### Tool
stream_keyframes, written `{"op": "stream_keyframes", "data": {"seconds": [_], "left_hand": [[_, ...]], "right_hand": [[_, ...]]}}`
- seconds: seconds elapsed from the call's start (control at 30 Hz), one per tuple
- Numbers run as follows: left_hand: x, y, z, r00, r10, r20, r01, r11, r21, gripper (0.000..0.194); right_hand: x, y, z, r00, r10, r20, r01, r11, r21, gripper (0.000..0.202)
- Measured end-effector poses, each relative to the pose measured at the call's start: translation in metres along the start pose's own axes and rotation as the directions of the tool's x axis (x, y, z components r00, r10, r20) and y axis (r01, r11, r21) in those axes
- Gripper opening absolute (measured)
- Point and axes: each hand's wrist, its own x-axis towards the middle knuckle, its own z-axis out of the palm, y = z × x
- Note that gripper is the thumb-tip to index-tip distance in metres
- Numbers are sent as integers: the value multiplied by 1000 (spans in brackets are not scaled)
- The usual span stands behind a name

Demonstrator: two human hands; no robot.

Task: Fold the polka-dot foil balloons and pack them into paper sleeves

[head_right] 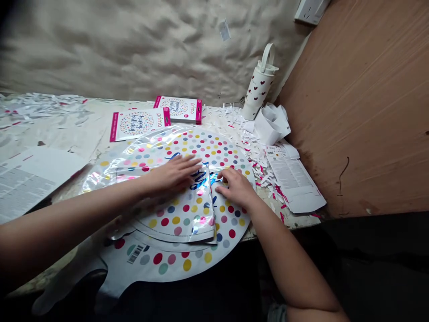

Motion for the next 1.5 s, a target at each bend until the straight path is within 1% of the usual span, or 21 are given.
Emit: {"op": "stream_keyframes", "data": {"seconds": [0.07, 0.17, 0.27, 0.37, 0.47, 0.57, 0.67, 0.77, 0.87, 0.93, 1.0, 1.03, 1.07, 1.1, 1.13, 1.17, 1.27, 1.33, 1.37, 1.43, 1.5], "left_hand": [[5, 13, 12, 993, 96, 69, -92, 995, -49, 55], [4, 22, 22, 989, 119, 86, -112, 991, -80, 55], [3, 22, 24, 991, 115, 65, -109, 990, -88, 51], [4, 22, 25, 992, 118, 43, -114, 990, -84, 51], [-3, 25, 26, 995, 94, 44, -91, 994, -58, 58], [-35, 24, 25, 996, -74, 58, 75, 997, -25, 64], [-85, 14, 23, 964, -253, 83, 255, 967, -16, 65], [-125, -8, 15, 958, -250, 138, 266, 958, -108, 60], [-142, -37, -5, 955, -215, 205, 275, 901, -335, 49], [-144, -43, -22, 909, -409, 77, 402, 816, -416, 44], [-139, -29, -31, 766, -601, -228, 495, 778, -386, 43], [-136, -14, -31, 700, -601, -387, 506, 799, -326, 44], [-132, 5, -28, 724, -509, -465, 447, 860, -245, 44], [-128, 25, -21, 830, -356, -429, 311, 934, -174, 45], [-125, 45, -12, 914, -229, -334, 202, 973, -113, 47], [-122, 63, -1, 958, -193, -212, 179, 980, -83, 49], [-120, 91, 28, 979, -206, 4, 206, 977, -59, 59], [-123, 92, 38, 976, -218, 24, 219, 973, -65, 63], [-125, 89, 41, 976, -215, 17, 216, 974, -69, 64], [-130, 84, 42, 979, -203, 3, 203, 976, -75, 64], [-131, 81, 40, 979, -205, 1, 204, 976, -81, 63]], "right_hand": [[-7, -3, 4, 1000, 27, 2, -27, 999, -41, 30], [-22, -12, 11, 999, 40, 10, -39, 994, -102, 42], [-37, -20, 22, 981, -194, -6, 193, 978, -82, 48], [-48, -17, 32, 885, -465, 2, 465, 885, 25, 39], [-55, -8, 32, 837, -538, 95, 521, 839, 157, 31], [-55, -3, 19, 859, -455, 235, 404, 884, 235, 30], [-41, -9, 4, 883, -335, 330, 246, 927, 283, 27], [-13, -20, 2, 949, -107, 295, 32, 968, 249, 29], [17, -31, 13, 952, 146, 269, -195, 967, 165, 34], [32, -34, 22, 929, 213, 302, -261, 957, 128, 35], [40, -35, 27, 911, 248, 330, -295, 950, 100, 36], [43, -34, 28, 903, 265, 338, -309, 947, 84, 36], [45, -33, 28, 898, 279, 341, -319, 946, 66, 37], [45, -33, 28, 897, 289, 336, -322, 946, 45, 37], [45, -34, 26, 900, 296, 319, -319, 947, 21, 36], [43, -36, 25, 908, 301, 291, -313, 950, -6, 33], [25, -53, 24, 956, 276, 99, -267, 959, -94, 21], [6, -70, 31, 998, 56, -17, -58, 984, -166, 28], [-4, -76, 37, 994, -113, -14, 107, 973, -206, 34], [-19, -83, 48, 916, -387, 108, 401, 879, -258, 45], [-25, -79, 54, 885, -420, 200, 465, 820, -333, 50]]}}
